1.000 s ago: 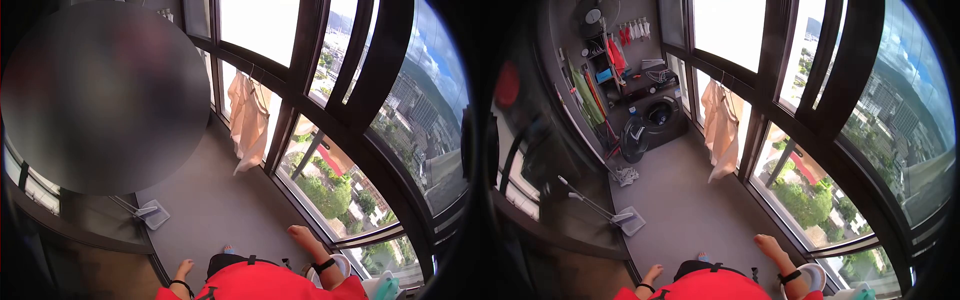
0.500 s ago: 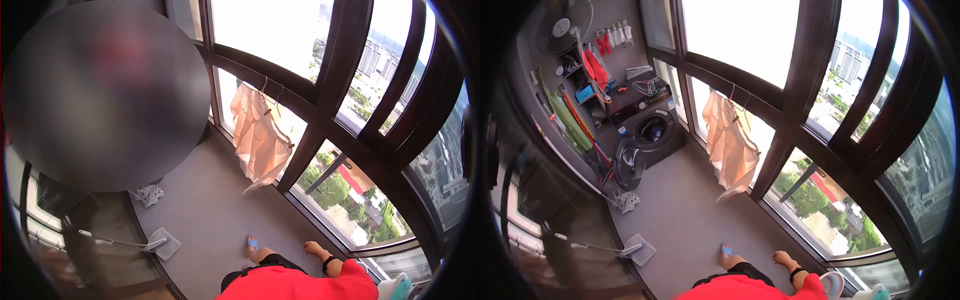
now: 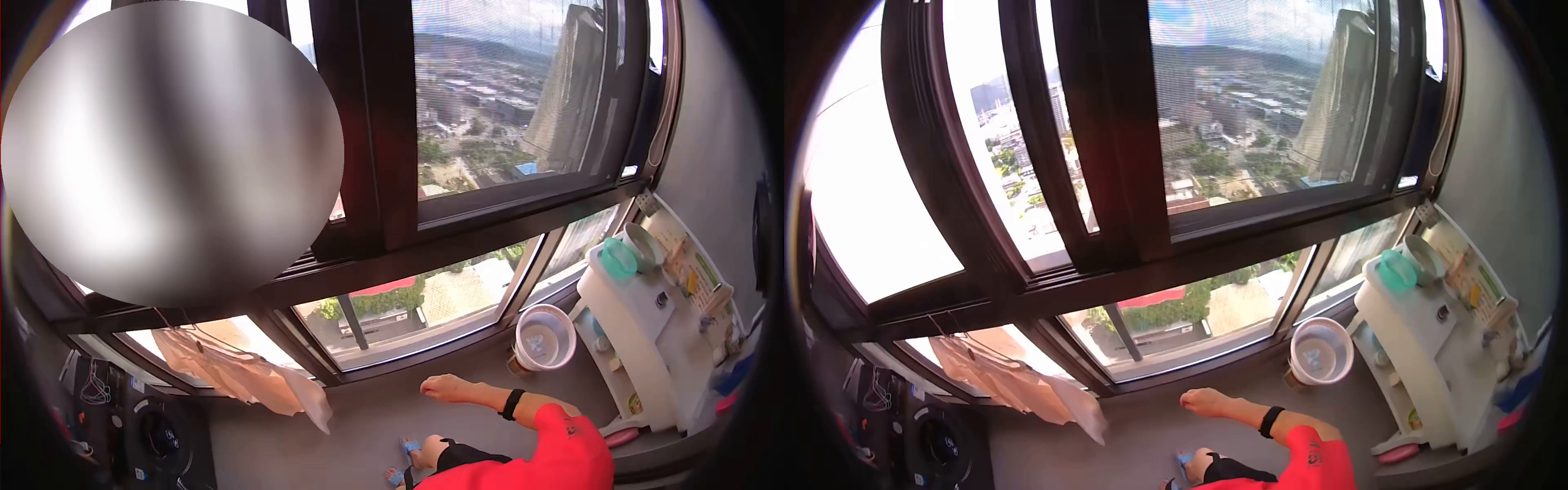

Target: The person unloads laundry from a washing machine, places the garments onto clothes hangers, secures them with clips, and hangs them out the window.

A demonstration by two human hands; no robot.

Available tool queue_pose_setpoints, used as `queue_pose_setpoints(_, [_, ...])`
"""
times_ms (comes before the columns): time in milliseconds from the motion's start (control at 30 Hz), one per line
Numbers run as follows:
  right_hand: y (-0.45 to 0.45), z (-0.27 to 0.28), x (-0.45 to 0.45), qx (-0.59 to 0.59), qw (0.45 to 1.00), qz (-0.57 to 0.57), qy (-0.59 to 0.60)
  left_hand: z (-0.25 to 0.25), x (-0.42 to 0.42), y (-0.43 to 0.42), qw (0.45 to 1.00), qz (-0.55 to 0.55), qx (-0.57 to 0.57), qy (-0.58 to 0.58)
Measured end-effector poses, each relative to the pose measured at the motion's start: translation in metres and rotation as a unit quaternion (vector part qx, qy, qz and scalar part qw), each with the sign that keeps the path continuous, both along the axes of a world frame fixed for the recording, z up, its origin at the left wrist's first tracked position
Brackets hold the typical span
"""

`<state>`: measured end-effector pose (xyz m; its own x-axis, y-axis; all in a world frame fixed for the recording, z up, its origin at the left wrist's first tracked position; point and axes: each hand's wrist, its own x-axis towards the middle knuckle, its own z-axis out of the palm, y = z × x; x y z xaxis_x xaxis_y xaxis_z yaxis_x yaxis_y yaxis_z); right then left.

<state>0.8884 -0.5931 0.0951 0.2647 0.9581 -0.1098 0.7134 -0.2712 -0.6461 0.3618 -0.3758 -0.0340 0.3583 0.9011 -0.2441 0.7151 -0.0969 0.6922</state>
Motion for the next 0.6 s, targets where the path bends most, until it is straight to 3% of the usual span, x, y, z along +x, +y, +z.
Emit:
queue_pose_setpoints(33, [-0.036, 0.0, 0.012, -0.012, 0.999, -0.034, -0.008, 0.009, 0.017, 0.016, 0.998, -0.038, 0.033, 0.031])
queue_pose_setpoints(100, [-0.102, 0.022, 0.039, -0.012, 0.99, -0.134, -0.031, 0.087, 0.094, 0.037, 0.985, -0.102, 0.113, 0.078])
queue_pose_setpoints(200, [-0.187, 0.052, 0.1, 0.092, 0.95, -0.297, -0.026, 0.148, 0.192, 0.024, 0.972, -0.161, 0.168, -0.011])
queue_pose_setpoints(233, [-0.212, 0.07, 0.119, 0.109, 0.927, -0.358, -0.006, 0.155, 0.227, 0.014, 0.967, -0.181, 0.179, -0.026])
queue_pose_setpoints(300, [-0.261, 0.084, 0.169, 0.159, 0.896, -0.407, -0.078, 0.161, 0.291, -0.013, 0.955, -0.221, 0.193, -0.054])
queue_pose_setpoints(367, [-0.309, 0.097, 0.218, 0.222, 0.873, -0.428, -0.068, 0.141, 0.361, -0.035, 0.945, -0.264, 0.176, -0.08])
queue_pose_setpoints(400, [-0.332, 0.107, 0.239, 0.213, 0.869, -0.442, -0.066, 0.166, 0.404, -0.068, 0.929, -0.306, 0.201, -0.058])
queue_pose_setpoints(433, [-0.354, 0.118, 0.259, 0.204, 0.864, -0.455, -0.066, 0.204, 0.442, -0.111, 0.942, -0.304, 0.136, -0.047])
queue_pose_setpoints(467, [-0.372, 0.132, 0.275, 0.21, 0.854, -0.473, -0.055, 0.189, 0.475, -0.123, 0.921, -0.347, 0.164, -0.073])
queue_pose_setpoints(500, [-0.39, 0.148, 0.289, 0.208, 0.851, -0.48, -0.051, 0.155, 0.519, -0.127, 0.879, -0.37, 0.245, -0.173])
queue_pose_setpoints(600, [-0.443, 0.181, 0.351, 0.221, 0.836, -0.499, -0.057, 0.209, 0.617, -0.208, 0.822, -0.471, 0.233, -0.22])
